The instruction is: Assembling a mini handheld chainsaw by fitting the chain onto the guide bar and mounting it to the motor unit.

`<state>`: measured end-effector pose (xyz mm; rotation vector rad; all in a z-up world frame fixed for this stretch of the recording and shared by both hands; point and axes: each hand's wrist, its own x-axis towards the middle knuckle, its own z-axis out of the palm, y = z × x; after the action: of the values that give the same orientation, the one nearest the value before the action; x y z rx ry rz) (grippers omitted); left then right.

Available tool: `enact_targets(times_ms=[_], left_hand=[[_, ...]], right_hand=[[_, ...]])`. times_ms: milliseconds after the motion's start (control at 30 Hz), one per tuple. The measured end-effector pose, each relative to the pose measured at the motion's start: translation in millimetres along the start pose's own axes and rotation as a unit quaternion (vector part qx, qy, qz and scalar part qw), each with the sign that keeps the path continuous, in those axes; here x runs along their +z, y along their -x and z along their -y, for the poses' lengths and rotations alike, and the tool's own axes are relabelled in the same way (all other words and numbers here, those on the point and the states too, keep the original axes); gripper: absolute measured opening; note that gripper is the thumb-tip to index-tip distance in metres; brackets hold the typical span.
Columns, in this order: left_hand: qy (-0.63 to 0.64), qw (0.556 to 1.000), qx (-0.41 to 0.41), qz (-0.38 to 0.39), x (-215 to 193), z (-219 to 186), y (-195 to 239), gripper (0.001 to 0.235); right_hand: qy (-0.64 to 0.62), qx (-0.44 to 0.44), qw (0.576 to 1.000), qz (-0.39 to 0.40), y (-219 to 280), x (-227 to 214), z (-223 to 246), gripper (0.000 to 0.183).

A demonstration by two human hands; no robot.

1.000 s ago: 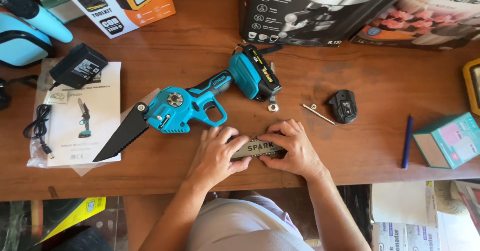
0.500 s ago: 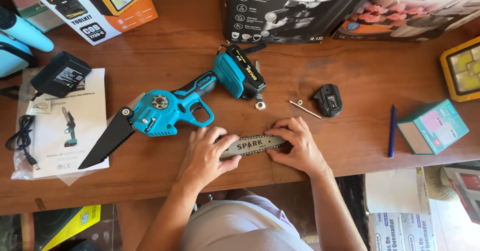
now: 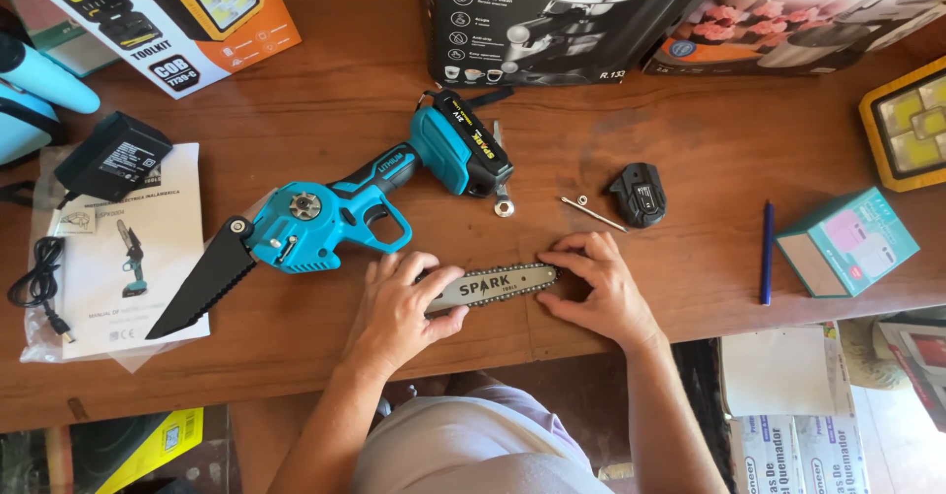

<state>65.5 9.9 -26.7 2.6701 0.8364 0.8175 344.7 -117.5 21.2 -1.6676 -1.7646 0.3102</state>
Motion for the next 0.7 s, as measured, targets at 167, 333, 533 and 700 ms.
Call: enact_targets(times_ms=[167,333,533,700], left_hand=[[0.007,1.0,0.003,0.002,-1.3,-0.9,-0.8,0.041],[0.007,1.0,0.004,-0.007,-2.2,-2.3,-1.1,0.04],[0.01,1.0,-0.008,0.013,-1.5,-1.3,1.0,0.04],[0.028,0.998,-0.019,0.061,-14.6,1.9,2.5,0.051]], right_hand=[[0.003,0.002,1.0,-0.006,1.6,-0.5,-2.6,0.039],[0.017,-0.009,1.0,-0.009,1.4,2.9,3.6,0.043],[0.055,-0.128,0.99,-0.026,-19.6,29.3,44.1,0.062],[0.048,-0.126,0.99,0.034,-25.2,53.3,54.1,0.051]])
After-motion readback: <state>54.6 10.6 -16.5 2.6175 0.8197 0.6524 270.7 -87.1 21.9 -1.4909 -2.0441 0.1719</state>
